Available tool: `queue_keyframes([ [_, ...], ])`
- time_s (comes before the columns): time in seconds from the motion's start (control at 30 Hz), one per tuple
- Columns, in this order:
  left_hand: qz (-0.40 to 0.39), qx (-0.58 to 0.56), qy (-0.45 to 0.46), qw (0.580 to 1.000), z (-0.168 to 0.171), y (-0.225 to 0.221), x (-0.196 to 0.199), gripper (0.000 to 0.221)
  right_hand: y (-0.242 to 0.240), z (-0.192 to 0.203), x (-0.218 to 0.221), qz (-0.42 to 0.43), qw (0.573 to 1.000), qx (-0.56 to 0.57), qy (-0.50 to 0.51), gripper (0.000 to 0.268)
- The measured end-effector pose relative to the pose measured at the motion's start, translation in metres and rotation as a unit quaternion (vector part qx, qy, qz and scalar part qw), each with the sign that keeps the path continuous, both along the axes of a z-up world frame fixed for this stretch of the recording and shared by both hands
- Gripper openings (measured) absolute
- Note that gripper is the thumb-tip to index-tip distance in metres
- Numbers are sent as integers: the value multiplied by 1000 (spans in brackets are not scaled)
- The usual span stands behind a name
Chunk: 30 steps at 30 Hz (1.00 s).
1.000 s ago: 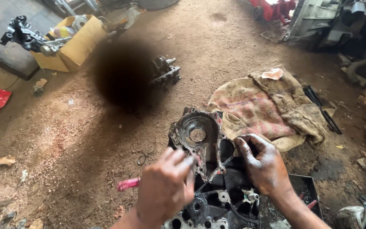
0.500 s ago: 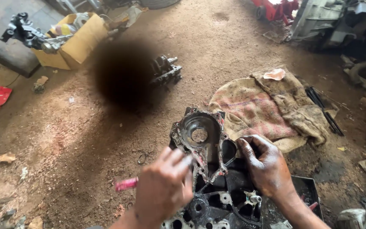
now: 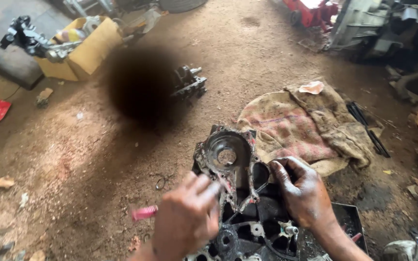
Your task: The recorder is cleaning and inspecting internal engine components, including the engine block and crankshaft area, in an auto repair shop.
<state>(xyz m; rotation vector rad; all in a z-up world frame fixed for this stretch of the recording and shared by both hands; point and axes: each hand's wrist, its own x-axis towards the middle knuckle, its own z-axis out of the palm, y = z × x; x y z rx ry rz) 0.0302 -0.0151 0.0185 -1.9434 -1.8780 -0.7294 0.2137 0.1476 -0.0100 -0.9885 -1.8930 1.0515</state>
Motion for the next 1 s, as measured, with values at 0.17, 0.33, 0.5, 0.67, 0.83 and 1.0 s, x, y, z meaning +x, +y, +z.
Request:
queue_keyframes([
  [0.17,12,10,56,998,1,6,-4,25,-2,1,-1,3,1000,-22,0,27],
  [0.33,-33,18,45,998,4,4,5,24,-2,4,1,-7,1000,25,-7,28],
  [0.5,-42,-13,36,998,6,-3,16,25,-2,2,1,-2,999,-41,-9,28],
  [0.67,-16,-14,60,998,0,7,1,21,-1,-2,-1,1,1000,-7,2,27],
  [0.83,-48,43,80,995,8,5,1,28,2,-2,0,1,999,35,9,27],
  [1.0,-59,34,60,996,10,-3,13,28,0,2,0,-6,1000,10,-11,27],
])
